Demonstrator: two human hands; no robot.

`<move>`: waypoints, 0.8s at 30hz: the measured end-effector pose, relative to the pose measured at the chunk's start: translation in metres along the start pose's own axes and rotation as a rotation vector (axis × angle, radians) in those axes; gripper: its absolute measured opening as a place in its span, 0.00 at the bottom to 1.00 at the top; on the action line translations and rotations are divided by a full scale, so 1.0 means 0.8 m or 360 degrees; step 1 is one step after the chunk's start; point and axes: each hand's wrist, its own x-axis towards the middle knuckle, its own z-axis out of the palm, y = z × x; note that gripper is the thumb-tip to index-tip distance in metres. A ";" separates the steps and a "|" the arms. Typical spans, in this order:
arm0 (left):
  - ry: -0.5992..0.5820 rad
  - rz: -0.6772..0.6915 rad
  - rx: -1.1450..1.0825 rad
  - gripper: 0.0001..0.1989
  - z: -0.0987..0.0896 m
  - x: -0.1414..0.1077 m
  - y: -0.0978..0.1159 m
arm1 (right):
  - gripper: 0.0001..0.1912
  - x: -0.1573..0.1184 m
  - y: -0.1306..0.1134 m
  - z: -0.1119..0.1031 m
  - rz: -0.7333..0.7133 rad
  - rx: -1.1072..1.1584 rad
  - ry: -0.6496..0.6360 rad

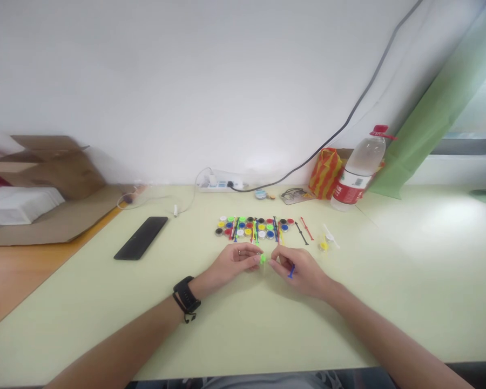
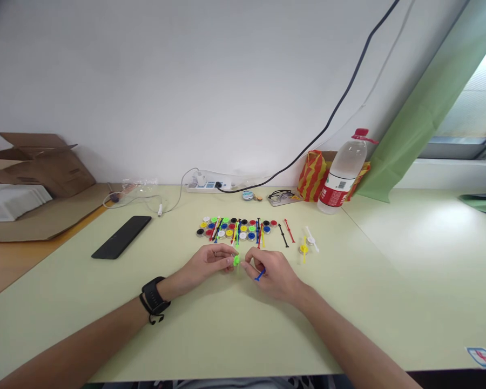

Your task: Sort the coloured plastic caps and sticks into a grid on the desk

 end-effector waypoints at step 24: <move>-0.0047 -0.0016 0.0065 0.18 0.001 -0.002 0.000 | 0.09 0.001 0.001 0.002 0.0003 -0.0120 0.0033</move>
